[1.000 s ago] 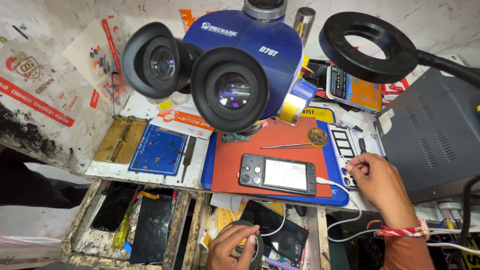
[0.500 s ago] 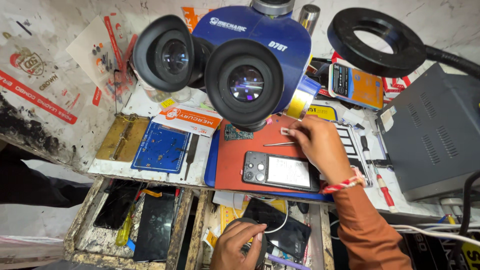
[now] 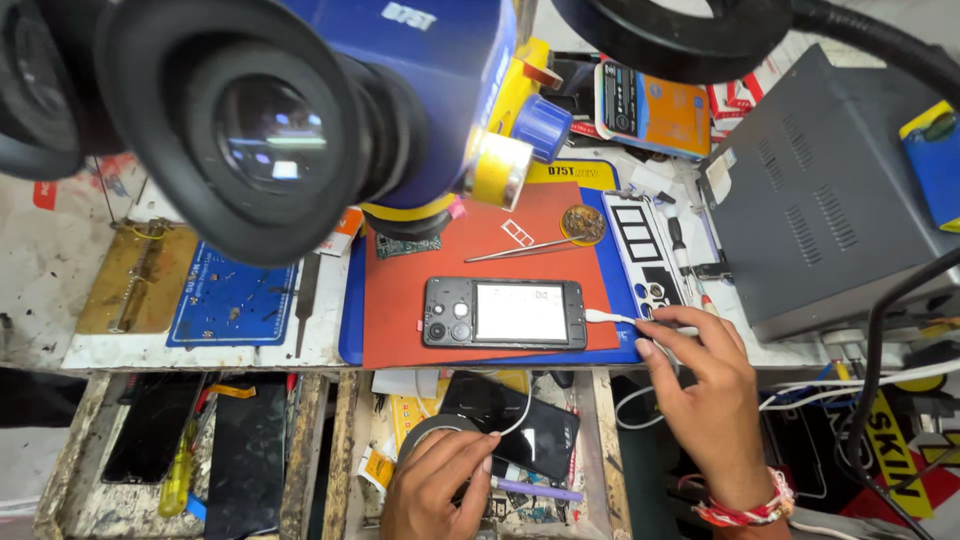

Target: The person uses a red-handled screwdriver to work on the side of a disassembled smartphone lying on a red mat. They connect a white charging cable to the phone, then lift and rotate the device to inspect the screen, which shows a boot logo. The person places the phone back on the mat and briefly handles another phone nearby.

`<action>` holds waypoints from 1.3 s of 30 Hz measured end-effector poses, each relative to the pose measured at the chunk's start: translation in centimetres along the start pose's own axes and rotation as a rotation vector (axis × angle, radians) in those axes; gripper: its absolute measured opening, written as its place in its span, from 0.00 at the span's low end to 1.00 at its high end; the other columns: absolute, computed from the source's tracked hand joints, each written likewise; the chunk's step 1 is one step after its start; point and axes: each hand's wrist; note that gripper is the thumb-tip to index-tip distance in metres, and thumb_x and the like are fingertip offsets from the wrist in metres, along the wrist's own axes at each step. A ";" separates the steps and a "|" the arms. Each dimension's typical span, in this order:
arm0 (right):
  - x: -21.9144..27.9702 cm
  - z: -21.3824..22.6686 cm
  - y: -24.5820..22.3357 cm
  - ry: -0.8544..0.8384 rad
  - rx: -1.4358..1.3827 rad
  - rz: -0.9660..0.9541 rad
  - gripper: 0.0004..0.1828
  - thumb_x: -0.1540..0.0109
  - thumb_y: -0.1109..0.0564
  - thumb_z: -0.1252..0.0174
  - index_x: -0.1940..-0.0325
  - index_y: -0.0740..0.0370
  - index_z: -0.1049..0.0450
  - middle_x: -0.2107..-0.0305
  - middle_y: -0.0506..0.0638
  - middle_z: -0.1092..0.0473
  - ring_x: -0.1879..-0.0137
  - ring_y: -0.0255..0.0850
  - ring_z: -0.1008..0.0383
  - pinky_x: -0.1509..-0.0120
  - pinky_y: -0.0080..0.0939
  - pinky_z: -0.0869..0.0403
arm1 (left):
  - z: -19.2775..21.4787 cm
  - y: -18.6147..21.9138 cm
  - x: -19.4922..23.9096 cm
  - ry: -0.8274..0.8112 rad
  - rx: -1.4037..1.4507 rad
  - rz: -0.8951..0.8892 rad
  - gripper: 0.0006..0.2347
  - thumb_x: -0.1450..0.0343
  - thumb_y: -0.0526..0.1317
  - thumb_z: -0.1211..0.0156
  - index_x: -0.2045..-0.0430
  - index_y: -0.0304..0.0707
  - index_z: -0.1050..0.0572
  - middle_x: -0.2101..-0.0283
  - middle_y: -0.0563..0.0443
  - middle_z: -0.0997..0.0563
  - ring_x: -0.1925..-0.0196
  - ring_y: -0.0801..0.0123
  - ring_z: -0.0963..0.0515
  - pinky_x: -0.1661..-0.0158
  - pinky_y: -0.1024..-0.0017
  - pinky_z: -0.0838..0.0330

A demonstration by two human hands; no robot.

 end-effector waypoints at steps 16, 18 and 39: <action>-2.6 -2.0 -3.9 -0.219 -0.066 0.353 0.27 0.46 0.49 0.33 0.45 0.60 0.24 0.42 0.60 0.31 0.36 0.59 0.32 0.35 0.56 0.33 | 0.1 1.0 0.7 0.105 0.057 0.116 0.10 0.34 0.29 0.38 0.61 0.30 0.17 0.62 0.41 0.15 0.58 0.55 0.15 0.55 0.63 0.23; -3.4 -2.9 -5.0 -0.299 -0.045 0.415 0.29 0.46 0.47 0.32 0.43 0.59 0.26 0.41 0.62 0.33 0.35 0.60 0.35 0.33 0.57 0.35 | 0.3 1.6 0.4 0.134 0.072 0.144 0.09 0.33 0.29 0.39 0.61 0.30 0.17 0.62 0.41 0.15 0.57 0.55 0.15 0.55 0.63 0.23; -4.3 -3.6 -5.3 -0.293 -0.169 0.363 0.27 0.54 0.49 0.25 0.52 0.54 0.18 0.52 0.53 0.26 0.46 0.50 0.26 0.44 0.48 0.27 | 0.5 1.4 -0.2 0.115 0.592 0.306 0.16 0.31 0.32 0.36 0.47 0.30 0.24 0.51 0.45 0.15 0.51 0.68 0.15 0.49 0.72 0.21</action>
Point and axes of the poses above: each hand's wrist, its own x-axis away from the middle knuckle, its own z-axis out of the back of the hand, y = z × x
